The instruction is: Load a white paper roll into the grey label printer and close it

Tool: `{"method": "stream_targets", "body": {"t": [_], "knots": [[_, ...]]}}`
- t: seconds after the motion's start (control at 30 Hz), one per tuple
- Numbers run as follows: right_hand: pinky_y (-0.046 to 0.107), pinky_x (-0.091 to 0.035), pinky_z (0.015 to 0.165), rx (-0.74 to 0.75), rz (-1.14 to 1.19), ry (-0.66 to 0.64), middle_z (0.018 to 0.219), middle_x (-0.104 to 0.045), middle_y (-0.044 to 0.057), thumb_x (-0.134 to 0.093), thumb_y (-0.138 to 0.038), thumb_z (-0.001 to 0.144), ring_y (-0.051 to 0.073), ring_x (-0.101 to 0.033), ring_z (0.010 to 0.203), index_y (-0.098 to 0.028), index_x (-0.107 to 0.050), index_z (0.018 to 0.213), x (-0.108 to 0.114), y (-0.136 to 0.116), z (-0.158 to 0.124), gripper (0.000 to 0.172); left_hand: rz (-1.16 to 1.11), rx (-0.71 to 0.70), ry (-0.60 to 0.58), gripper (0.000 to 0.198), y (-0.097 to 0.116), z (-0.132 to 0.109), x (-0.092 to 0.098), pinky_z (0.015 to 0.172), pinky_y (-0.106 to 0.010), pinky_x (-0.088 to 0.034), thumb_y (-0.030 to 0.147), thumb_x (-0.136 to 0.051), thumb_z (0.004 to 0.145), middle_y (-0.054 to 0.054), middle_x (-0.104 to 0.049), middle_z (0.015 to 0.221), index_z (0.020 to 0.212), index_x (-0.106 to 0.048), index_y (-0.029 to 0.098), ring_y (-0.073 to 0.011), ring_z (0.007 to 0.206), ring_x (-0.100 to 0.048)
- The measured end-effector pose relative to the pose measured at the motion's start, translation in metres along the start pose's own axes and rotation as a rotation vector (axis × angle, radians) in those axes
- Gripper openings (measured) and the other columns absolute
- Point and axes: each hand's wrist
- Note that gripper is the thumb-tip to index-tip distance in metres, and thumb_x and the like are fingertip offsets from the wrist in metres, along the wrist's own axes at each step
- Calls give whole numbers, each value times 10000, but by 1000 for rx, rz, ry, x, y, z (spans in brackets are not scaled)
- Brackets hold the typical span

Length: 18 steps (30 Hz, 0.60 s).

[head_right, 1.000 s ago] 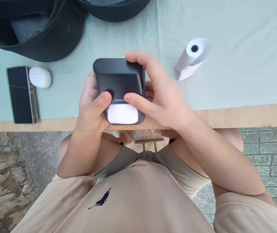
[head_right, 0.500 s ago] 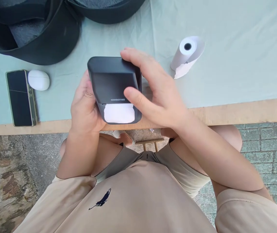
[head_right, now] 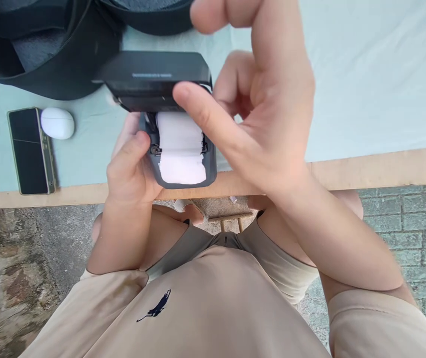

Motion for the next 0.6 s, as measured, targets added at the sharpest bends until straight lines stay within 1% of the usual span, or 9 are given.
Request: {"method": "stream_targets", "body": {"t": [0.07,0.13,0.2,0.23,0.3,0.37,0.4,0.47,0.6], "knots": [[218,-449,570,12,14,15,997,-462,-15,-478,-348,898,31,-529,666,-288,-423,1115,-1,-9,3,232,40,-2,32,278,0,-1,-2,1083,-377,-420,276,-493,862,11,-637,1092,1137,-534,276,-221,1279,-495],[220,-468,586,40,21,-28,897,-406,9,-422,-369,921,85,-594,828,-273,-442,1100,-1,-14,7,205,70,-3,50,278,1,-2,-4,1069,-371,-435,287,-483,865,1,-635,1110,1136,-532,254,-224,1265,-509],[223,-481,597,38,2,-107,889,-438,19,-403,-346,929,126,-603,988,-244,-470,1019,-1,-12,8,152,86,5,57,287,1,-2,-5,1057,-371,-448,297,-482,866,-6,-631,1126,1144,-527,243,-225,1262,-512],[223,-479,588,47,-20,-111,909,-492,17,-415,-294,923,127,-604,998,-227,-486,962,-2,-9,8,105,87,5,58,293,1,-2,-5,1052,-372,-452,299,-480,866,-8,-629,1129,1150,-524,241,-225,1265,-509],[236,-443,564,152,-152,-88,910,-586,-19,-463,-225,878,96,-612,807,-207,-523,879,-3,0,8,63,80,-2,53,295,1,-1,-5,1049,-370,-455,295,-478,866,-7,-628,1122,1152,-525,242,-226,1282,-493],[260,-378,537,231,-359,-182,864,-619,-48,-507,-236,819,83,-551,648,-223,-551,900,-4,9,8,93,80,-5,41,289,0,-1,-3,1054,-361,-449,290,-489,861,-8,-627,1111,1143,-533,247,-229,1313,-458],[271,-349,527,231,-454,-260,824,-615,-47,-523,-262,795,92,-524,614,-241,-557,925,-5,12,9,136,85,-7,30,287,-1,-1,-2,1057,-356,-445,299,-500,859,-9,-627,1108,1139,-538,249,-232,1329,-438],[292,-331,522,164,-551,-397,735,-584,-28,-539,-303,767,118,-483,574,-277,-554,944,-7,14,11,179,101,-14,10,295,-2,-1,-1,1065,-351,-437,334,-528,851,-14,-626,1105,1134,-549,253,-242,1349,-411],[325,-408,559,137,-521,-527,616,-510,7,-567,-361,747,160,-470,582,-305,-544,906,-7,6,17,170,122,-28,-25,333,-3,-1,2,1092,-360,-413,370,-541,847,-23,-625,1119,1158,-552,251,-255,1366,-384]]}}
Point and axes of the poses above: each hand's wrist, its own z-axis towards the middle knuckle, its own x-axis out of the back of the hand, y = z × x
